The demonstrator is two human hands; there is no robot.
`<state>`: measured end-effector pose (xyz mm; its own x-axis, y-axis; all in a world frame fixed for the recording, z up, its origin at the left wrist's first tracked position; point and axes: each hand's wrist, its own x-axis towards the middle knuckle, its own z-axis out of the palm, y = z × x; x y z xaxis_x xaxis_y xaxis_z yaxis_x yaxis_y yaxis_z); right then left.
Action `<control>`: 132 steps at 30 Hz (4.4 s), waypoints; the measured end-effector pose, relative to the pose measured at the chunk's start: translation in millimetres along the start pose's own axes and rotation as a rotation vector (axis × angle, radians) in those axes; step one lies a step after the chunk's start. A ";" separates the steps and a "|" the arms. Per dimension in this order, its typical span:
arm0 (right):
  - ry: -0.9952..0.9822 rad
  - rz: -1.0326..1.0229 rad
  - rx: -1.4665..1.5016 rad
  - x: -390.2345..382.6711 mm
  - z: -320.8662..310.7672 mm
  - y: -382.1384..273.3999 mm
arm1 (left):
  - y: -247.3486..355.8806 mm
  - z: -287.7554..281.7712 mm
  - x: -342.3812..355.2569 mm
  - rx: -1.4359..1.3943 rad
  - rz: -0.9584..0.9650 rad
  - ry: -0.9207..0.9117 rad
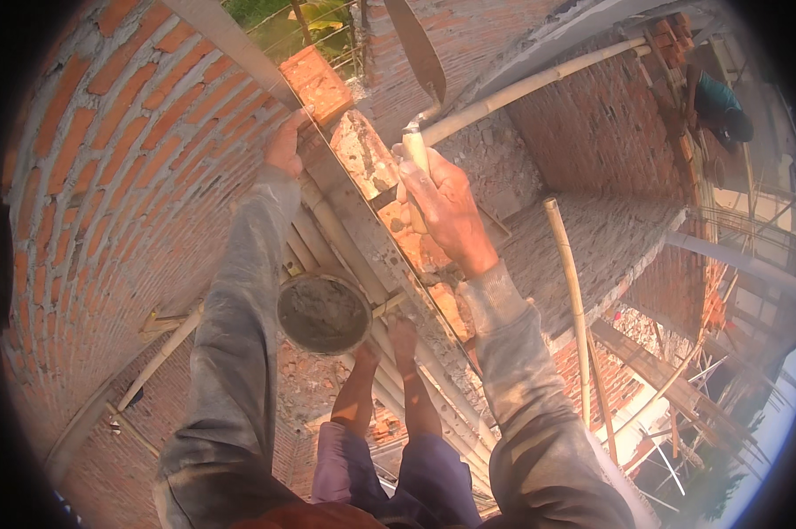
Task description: The person applies mortar to a brick wall using a trowel, places bricks one by one, and taps them into alignment. The person repeatedly scoops mortar from a nearby container and spreads it along the wall before positioning each brick.
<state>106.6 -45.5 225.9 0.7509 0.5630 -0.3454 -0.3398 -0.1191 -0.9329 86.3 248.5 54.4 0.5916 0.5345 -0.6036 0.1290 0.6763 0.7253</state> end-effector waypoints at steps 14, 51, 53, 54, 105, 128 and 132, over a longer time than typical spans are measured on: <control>0.309 -0.546 -0.829 64.6 45.9 41.4 | -18.1 31.8 31.7 0.020 0.142 0.266; 0.236 -0.382 -0.508 72.2 54.1 20.7 | -19.6 11.6 50.7 -0.004 -0.018 0.184; 0.103 -0.139 -0.088 64.5 38.2 18.8 | -22.3 10.8 54.4 -0.041 0.011 0.184; -0.007 -0.156 0.013 64.6 29.3 18.9 | -23.1 10.8 56.7 -0.067 0.032 0.173; 0.292 -1.083 -1.049 278.1 116.9 25.3 | -19.6 19.2 91.2 -0.042 0.326 0.252; 0.028 -0.943 -0.991 40.4 2.5 4.4 | -24.0 -3.0 35.1 -0.011 0.434 0.235; -0.339 -0.834 -1.228 -73.0 23.2 36.0 | -69.5 -59.8 -67.6 -0.360 0.424 -0.321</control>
<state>26.4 -71.8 219.8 0.2651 0.9461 0.1859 0.8969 -0.1713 -0.4076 -10.3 195.7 25.0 0.7488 0.6520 -0.1189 -0.4106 0.5972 0.6890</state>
